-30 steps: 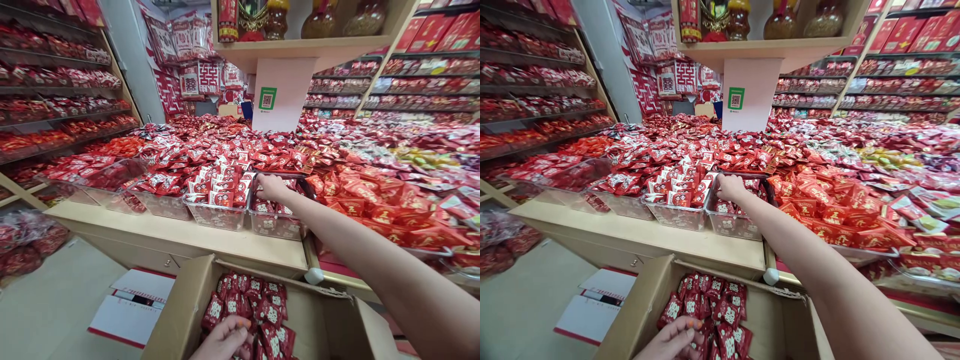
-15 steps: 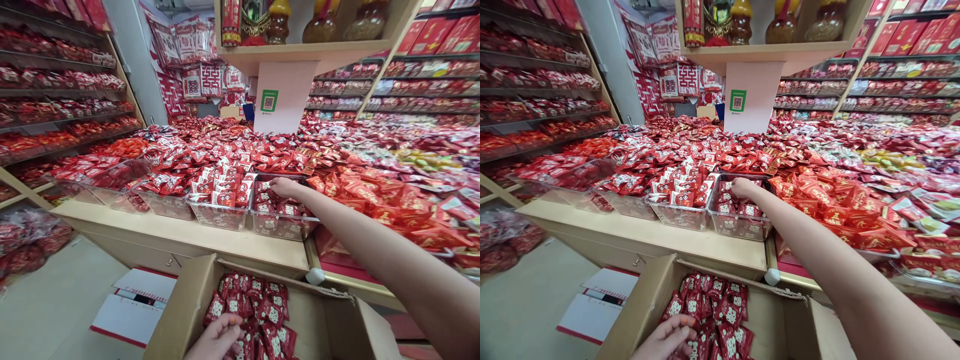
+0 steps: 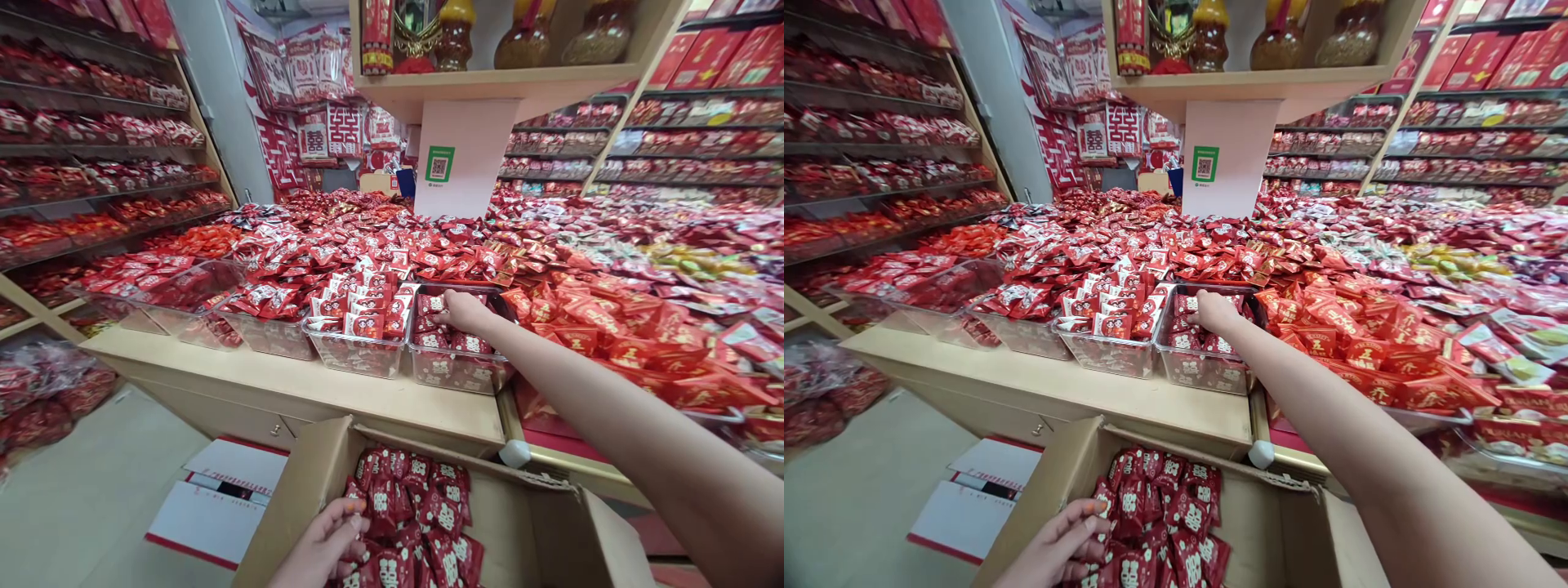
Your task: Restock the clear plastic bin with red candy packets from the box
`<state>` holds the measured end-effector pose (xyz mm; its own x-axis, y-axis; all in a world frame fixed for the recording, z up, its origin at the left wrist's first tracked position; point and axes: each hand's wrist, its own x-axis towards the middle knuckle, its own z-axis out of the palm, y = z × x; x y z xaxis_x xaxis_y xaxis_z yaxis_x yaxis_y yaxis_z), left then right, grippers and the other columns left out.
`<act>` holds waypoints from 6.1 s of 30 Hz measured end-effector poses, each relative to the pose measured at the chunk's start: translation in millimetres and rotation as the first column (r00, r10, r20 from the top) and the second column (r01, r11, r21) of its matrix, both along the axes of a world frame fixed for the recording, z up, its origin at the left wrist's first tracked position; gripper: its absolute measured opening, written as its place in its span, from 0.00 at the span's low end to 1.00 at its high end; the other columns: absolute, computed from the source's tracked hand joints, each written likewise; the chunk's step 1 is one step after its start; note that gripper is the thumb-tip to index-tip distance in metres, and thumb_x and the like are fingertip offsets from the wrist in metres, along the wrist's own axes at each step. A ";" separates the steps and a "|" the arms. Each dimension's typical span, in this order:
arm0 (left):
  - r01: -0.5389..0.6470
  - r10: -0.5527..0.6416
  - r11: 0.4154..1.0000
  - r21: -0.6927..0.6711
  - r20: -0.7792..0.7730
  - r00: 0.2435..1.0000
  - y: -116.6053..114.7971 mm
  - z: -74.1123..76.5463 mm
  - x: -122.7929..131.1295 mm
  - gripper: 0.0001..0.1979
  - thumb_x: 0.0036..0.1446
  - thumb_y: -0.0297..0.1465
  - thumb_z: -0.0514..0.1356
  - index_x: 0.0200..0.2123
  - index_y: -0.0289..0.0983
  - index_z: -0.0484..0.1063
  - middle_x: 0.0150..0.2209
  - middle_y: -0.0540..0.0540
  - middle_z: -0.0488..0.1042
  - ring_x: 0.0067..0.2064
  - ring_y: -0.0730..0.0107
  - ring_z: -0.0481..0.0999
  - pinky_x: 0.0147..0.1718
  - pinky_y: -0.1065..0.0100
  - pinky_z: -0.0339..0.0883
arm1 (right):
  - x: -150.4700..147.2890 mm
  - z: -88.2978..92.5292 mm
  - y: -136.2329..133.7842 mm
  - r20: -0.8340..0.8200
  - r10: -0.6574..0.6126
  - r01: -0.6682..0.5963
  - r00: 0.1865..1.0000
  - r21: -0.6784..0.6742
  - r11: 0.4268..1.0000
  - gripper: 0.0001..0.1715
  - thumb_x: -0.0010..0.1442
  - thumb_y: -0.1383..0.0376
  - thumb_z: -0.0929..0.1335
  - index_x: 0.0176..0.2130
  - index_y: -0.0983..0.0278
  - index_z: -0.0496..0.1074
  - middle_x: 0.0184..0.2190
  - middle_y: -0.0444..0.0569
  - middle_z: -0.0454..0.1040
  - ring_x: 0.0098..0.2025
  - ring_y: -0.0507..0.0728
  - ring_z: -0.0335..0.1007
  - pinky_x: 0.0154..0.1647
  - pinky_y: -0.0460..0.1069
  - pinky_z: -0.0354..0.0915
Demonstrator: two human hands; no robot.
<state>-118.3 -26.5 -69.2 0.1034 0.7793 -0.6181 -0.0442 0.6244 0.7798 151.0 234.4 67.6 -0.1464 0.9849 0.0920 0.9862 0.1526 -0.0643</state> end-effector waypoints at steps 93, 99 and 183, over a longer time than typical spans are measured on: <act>-0.085 -0.095 0.947 0.308 0.524 0.846 21.1 130.3 108.7 0.13 0.51 0.31 0.58 0.41 0.37 0.65 0.39 0.46 0.72 0.32 0.74 0.73 0.29 0.74 0.65 | -11.7 2.5 -249.4 -0.509 0.406 -0.301 0.759 0.278 0.912 0.21 0.56 0.68 0.58 0.50 0.60 0.60 0.47 0.55 0.61 0.47 0.58 0.60 0.43 0.53 0.62; -0.067 -0.084 0.935 0.348 0.400 0.913 12.6 122.3 121.6 0.11 0.49 0.29 0.60 0.38 0.34 0.64 0.33 0.47 0.74 0.29 0.75 0.74 0.25 0.77 0.65 | -1.1 -18.1 -260.6 -0.992 -0.110 -0.117 0.067 -0.117 0.986 0.13 0.55 0.57 0.60 0.36 0.63 0.63 0.28 0.46 0.67 0.27 0.50 0.64 0.27 0.47 0.64; 0.436 0.269 0.675 0.595 -0.749 0.606 23.1 -12.5 -11.5 0.16 0.53 0.35 0.50 0.44 0.37 0.64 0.32 0.46 0.73 0.32 0.67 0.73 0.31 0.69 0.67 | -4.0 34.2 -104.7 -0.276 0.380 -0.311 0.883 0.262 0.913 0.12 0.54 0.64 0.61 0.31 0.66 0.71 0.28 0.49 0.71 0.32 0.53 0.65 0.34 0.46 0.59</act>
